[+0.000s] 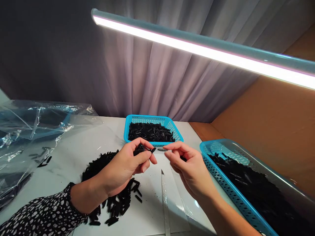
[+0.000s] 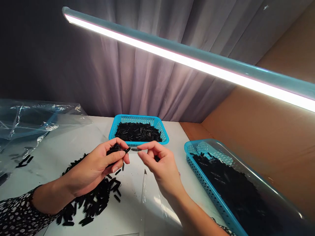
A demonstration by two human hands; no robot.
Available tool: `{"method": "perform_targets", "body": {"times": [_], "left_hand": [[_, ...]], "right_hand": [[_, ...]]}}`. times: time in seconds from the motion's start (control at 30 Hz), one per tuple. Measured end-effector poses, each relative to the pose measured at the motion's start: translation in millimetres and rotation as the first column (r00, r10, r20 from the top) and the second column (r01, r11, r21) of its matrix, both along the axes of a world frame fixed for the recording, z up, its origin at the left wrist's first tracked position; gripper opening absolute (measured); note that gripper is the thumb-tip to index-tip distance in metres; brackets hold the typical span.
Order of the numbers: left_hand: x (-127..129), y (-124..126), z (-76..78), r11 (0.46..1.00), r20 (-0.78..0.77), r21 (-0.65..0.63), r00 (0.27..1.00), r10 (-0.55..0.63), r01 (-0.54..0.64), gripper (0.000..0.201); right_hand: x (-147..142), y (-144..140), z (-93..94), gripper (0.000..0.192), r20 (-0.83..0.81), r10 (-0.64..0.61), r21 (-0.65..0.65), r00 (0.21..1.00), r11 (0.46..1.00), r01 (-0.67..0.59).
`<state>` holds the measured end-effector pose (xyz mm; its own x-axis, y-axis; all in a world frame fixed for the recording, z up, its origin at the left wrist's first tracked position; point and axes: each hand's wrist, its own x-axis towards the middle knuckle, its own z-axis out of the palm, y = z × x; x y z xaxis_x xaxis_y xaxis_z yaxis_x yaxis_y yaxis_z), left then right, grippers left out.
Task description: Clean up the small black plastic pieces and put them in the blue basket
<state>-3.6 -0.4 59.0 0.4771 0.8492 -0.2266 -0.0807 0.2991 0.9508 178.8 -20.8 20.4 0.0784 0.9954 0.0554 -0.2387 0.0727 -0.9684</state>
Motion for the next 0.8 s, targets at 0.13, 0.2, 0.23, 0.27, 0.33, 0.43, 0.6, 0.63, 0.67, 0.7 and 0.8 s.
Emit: {"method": "perform_targets", "body": {"times": [0.13, 0.2, 0.23, 0.27, 0.33, 0.43, 0.6, 0.63, 0.67, 0.7, 0.8], "left_hand": [[0.6, -0.6, -1.3, 0.999, 0.005, 0.009, 0.999, -0.048, 0.048, 0.009], [1.3, -1.1, 0.1, 0.998, 0.013, 0.006, 0.998, -0.065, 0.065, 0.009], [1.6, -1.4, 1.1, 0.997, 0.017, 0.004, 0.997, -0.073, 0.073, 0.009], [1.9, -1.8, 2.0, 0.997, 0.022, 0.001, 0.997, -0.080, 0.080, 0.010], [2.2, -2.5, 3.0, 0.996, 0.029, -0.007, 0.995, -0.094, 0.094, 0.012], [2.0, -3.4, 1.2, 0.994, 0.031, -0.013, 0.994, -0.108, 0.108, 0.015], [1.7, -3.5, -2.1, 0.992, 0.041, -0.027, 0.992, -0.121, 0.122, 0.017], [1.6, -3.4, -1.6, 0.993, 0.043, -0.029, 0.993, -0.113, 0.114, 0.017], [1.4, -3.2, -0.9, 0.994, 0.043, -0.031, 0.994, -0.102, 0.103, 0.017], [1.3, -3.1, 0.1, 0.995, 0.042, -0.030, 0.995, -0.089, 0.090, 0.017], [0.8, -2.6, 2.5, 0.998, 0.036, -0.024, 0.997, -0.061, 0.062, 0.016]], "right_hand": [[-2.9, 0.0, 5.9, 0.012, -0.390, 0.140, -0.102, 0.910, 0.976, -0.194], [-4.4, 0.3, 6.1, 0.017, -0.412, 0.200, -0.135, 0.889, 0.952, -0.277], [-5.3, 0.5, 5.4, 0.023, -0.382, 0.220, -0.157, 0.897, 0.942, -0.298], [-6.1, 0.5, 4.3, 0.030, -0.340, 0.232, -0.178, 0.911, 0.936, -0.305], [-7.8, 0.2, 1.6, 0.040, -0.255, 0.244, -0.206, 0.936, 0.932, -0.299], [-9.4, -1.4, -2.0, 0.043, -0.174, 0.275, -0.186, 0.946, 0.934, -0.305], [-7.6, -4.3, -3.8, 0.040, 0.011, 0.252, -0.090, 0.968, 0.964, -0.250], [-6.9, -4.5, -3.7, 0.037, 0.034, 0.231, -0.073, 0.972, 0.971, -0.228], [-6.2, -4.6, -3.7, 0.035, 0.046, 0.212, -0.058, 0.976, 0.976, -0.209], [-5.7, -4.4, -3.6, 0.033, 0.047, 0.195, -0.048, 0.980, 0.980, -0.192], [-4.8, -3.2, -3.4, 0.029, 0.028, 0.143, -0.039, 0.989, 0.989, -0.142]]}}
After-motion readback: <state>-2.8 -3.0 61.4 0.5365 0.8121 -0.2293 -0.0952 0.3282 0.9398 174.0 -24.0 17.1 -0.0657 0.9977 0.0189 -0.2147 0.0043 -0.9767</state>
